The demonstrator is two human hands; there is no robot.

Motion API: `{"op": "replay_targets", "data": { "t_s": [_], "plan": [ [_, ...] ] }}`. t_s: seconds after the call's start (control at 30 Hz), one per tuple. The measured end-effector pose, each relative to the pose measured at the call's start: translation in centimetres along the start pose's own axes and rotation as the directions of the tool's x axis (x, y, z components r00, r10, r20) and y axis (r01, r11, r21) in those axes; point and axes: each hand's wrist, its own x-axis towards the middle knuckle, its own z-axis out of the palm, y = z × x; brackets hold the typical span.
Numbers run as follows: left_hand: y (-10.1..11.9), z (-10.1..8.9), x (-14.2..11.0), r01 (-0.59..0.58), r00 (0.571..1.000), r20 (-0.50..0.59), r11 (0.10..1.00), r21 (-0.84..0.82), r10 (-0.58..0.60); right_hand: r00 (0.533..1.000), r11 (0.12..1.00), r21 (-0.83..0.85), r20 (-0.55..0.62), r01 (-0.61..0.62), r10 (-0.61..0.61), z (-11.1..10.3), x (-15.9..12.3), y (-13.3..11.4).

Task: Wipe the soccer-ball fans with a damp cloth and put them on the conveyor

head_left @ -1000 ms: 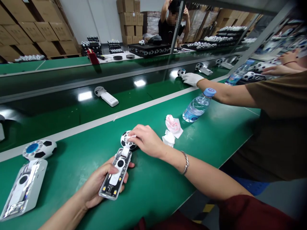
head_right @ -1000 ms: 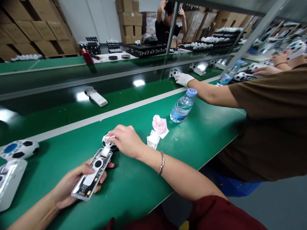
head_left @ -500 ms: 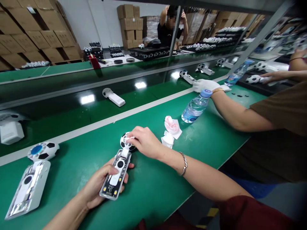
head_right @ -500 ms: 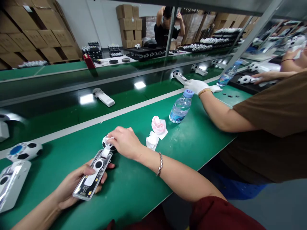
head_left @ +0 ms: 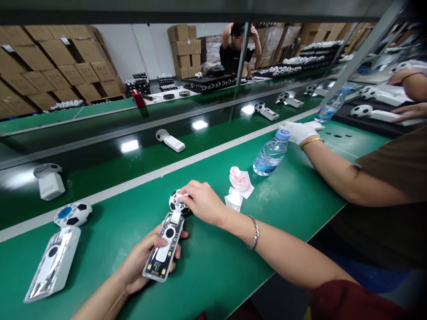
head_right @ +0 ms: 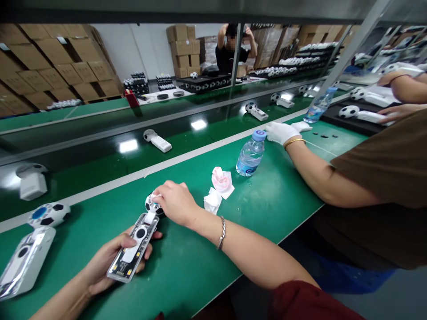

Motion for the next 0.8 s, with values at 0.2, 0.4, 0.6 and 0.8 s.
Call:
{"op": "replay_targets", "data": {
  "t_s": [0.2, 0.4, 0.6, 0.8],
  "plan": [
    [0.0, 0.2, 0.0, -0.018, 1.0, -0.013, 1.0, 0.0, 0.018, 0.983, 0.959, 0.265, -0.124, -0.102, 0.138, -0.1, 0.7, 1.3],
    [-0.3, -0.2, 0.2, -0.019, 1.0, -0.012, 1.0, -0.007, 0.019, 0.992, 0.882, 0.469, -0.073, -0.054, 0.1, -0.4, 0.5, 1.7],
    [-0.6, -0.6, 0.4, -0.031, 0.999, -0.021, 0.999, -0.01, 0.031, 0.998, 0.986, 0.164, -0.032, -0.039, 0.045, -0.2, 0.8, 1.3],
    [-0.1, 0.3, 0.2, -0.038, 0.991, -0.125, 0.997, 0.061, 0.045, 0.983, 0.97, 0.224, -0.136, -0.092, 0.125, -1.8, 0.7, 3.2]
  ]
}}
